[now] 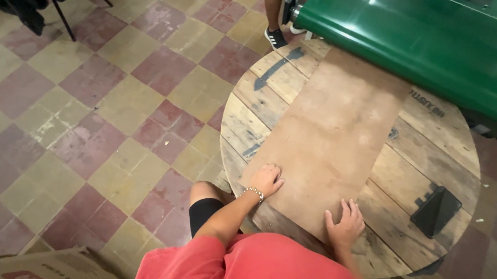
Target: Folding and stacking plastic bags into a crate at the end of a production line.
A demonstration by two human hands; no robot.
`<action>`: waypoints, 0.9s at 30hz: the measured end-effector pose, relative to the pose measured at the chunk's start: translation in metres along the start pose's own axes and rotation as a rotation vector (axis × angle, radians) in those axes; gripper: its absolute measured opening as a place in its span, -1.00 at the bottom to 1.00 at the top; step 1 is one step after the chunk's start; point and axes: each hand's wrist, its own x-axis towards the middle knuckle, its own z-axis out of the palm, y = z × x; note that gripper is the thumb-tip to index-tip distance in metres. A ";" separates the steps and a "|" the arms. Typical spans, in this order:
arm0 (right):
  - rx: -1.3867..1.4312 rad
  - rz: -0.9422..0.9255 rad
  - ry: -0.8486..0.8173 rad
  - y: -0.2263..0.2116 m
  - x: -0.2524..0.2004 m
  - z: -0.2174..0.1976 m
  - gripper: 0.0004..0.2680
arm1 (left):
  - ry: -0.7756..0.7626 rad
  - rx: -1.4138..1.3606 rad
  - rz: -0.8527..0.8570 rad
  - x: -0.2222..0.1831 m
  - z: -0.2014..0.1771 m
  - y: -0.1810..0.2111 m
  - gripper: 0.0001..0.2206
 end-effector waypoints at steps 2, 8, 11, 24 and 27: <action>-0.028 -0.001 0.002 0.002 0.000 0.003 -0.50 | -0.001 -0.025 0.003 0.001 0.002 -0.001 -0.77; -0.027 -0.010 -0.019 -0.002 0.001 -0.004 -0.52 | -0.041 -0.075 -0.036 0.001 -0.007 0.005 -0.77; -0.088 -0.024 0.062 0.007 -0.001 0.008 -0.53 | -0.079 0.036 -0.040 0.002 0.005 -0.007 -0.74; -0.058 0.070 -0.025 0.007 -0.001 0.004 -0.52 | 0.013 0.075 -0.022 -0.001 0.009 -0.004 -0.74; -0.018 0.100 -0.108 0.004 0.000 0.000 -0.51 | -0.024 0.096 -0.053 0.000 0.009 -0.003 -0.73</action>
